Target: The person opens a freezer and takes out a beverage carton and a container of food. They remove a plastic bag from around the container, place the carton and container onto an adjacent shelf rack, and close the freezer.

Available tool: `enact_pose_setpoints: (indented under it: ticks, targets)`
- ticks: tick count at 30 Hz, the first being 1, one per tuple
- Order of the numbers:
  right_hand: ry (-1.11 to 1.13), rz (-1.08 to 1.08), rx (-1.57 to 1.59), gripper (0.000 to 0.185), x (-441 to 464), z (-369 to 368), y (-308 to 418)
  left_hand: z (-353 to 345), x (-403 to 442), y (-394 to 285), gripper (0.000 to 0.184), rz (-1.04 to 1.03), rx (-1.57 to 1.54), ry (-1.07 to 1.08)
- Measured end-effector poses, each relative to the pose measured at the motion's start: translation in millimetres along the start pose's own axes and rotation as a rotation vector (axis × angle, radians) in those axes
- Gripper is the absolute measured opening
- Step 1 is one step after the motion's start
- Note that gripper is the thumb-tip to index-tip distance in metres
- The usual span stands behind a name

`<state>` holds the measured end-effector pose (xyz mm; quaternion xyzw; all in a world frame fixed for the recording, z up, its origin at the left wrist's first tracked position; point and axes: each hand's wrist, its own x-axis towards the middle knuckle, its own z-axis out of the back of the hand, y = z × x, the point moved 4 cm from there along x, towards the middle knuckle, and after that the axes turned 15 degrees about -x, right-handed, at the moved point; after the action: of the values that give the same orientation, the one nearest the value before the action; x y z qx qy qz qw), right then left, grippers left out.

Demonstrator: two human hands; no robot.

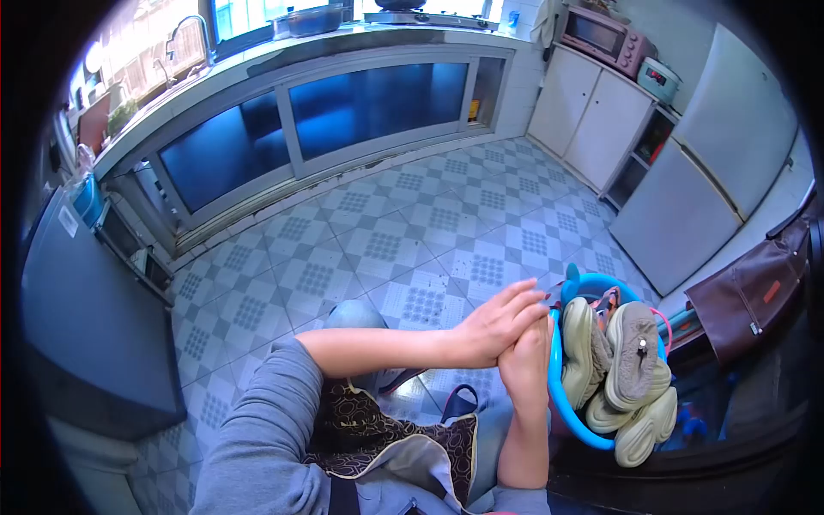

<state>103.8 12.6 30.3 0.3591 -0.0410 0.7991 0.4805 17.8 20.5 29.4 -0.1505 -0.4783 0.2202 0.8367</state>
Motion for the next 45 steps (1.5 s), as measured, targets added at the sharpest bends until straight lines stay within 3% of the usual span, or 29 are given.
enact_pose_setpoints:
  ticks: [2, 3, 8, 12, 15, 20, 23, 27, 30, 35, 38, 45]
  targets:
    - [-0.039, -0.012, 0.086, 0.039, 19, 0, 10, 21, 8, -2, 0.052, -0.008, 0.181, -0.06]
    - [0.038, -0.093, 0.162, 0.038, -8, -2, 13, 9, -14, -15, 0.051, 0.095, 0.221, -0.046]
    - [-0.002, -0.067, 0.199, 0.031, 29, -42, 6, 27, -9, 20, 0.053, 0.158, 0.435, -0.072]
    - [0.154, -0.011, 0.181, 0.025, 48, -90, 20, 52, -37, 57, 0.053, 0.316, 0.32, -0.127]
    - [0.265, 0.096, 0.297, 0.022, 61, -143, 42, 85, -65, 83, 0.058, 0.51, 0.484, -0.023]
    - [0.469, 0.232, 0.32, 0.022, 105, -192, 90, 150, -85, 113, 0.056, 0.586, 0.663, 0.031]
    - [0.446, 0.304, 0.22, 0.021, 126, -217, 121, 189, -110, 144, 0.053, 0.435, 0.358, -0.084]
    - [0.514, 0.53, -0.027, 0.025, 151, -253, 138, 228, -119, 169, 0.048, 0.202, 0.329, -0.152]
    - [0.457, 0.658, -0.062, 0.024, 179, -236, 138, 230, -99, 184, 0.046, 0.181, 0.293, -0.252]
    - [0.317, 0.45, 0.058, 0.024, 171, -229, 130, 226, -85, 182, 0.041, 0.16, 0.222, -0.223]
    - [0.261, 0.297, 0.313, 0.023, 175, -245, 128, 232, -81, 195, 0.04, 0.181, 0.291, -0.181]
    - [0.671, 0.474, 0.154, 0.021, 185, -255, 104, 221, -87, 218, 0.042, 0.304, 0.139, -0.091]
